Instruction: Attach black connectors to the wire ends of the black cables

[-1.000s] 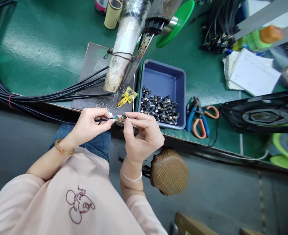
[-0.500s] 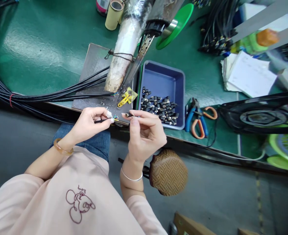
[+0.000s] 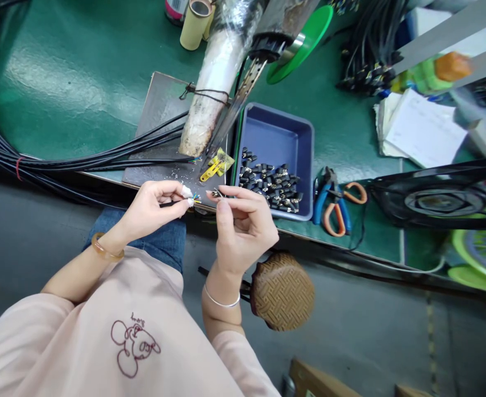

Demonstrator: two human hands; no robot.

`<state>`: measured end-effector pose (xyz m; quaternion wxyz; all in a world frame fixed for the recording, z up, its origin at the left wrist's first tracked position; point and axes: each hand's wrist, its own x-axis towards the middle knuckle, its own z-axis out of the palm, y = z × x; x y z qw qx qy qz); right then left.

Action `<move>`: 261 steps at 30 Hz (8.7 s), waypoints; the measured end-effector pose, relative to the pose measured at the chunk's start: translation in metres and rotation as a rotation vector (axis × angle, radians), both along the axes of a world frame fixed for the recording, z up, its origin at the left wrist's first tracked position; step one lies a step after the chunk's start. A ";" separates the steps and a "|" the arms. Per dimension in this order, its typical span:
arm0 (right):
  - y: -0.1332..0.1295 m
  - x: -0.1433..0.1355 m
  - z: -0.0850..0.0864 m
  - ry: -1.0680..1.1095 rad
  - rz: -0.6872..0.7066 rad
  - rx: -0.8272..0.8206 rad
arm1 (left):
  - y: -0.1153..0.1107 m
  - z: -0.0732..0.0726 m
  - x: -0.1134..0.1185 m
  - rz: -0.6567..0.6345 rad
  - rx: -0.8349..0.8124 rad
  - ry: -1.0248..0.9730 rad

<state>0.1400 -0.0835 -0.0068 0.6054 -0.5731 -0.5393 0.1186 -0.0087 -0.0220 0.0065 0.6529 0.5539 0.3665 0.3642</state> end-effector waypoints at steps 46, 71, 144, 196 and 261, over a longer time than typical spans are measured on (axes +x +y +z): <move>0.004 0.000 -0.007 0.068 0.029 -0.119 | -0.001 -0.006 0.001 0.057 -0.011 -0.059; 0.003 -0.023 -0.009 -0.237 -0.070 0.134 | -0.006 -0.002 -0.002 -0.001 -0.068 -0.104; 0.017 -0.008 -0.005 -0.119 0.031 0.032 | 0.013 -0.007 0.011 0.098 0.102 -0.043; 0.022 -0.007 0.005 -0.059 -0.014 -0.027 | 0.014 0.002 0.010 0.090 0.112 -0.007; -0.001 0.002 0.008 -0.344 -0.120 0.042 | -0.001 0.001 0.000 0.196 0.605 0.235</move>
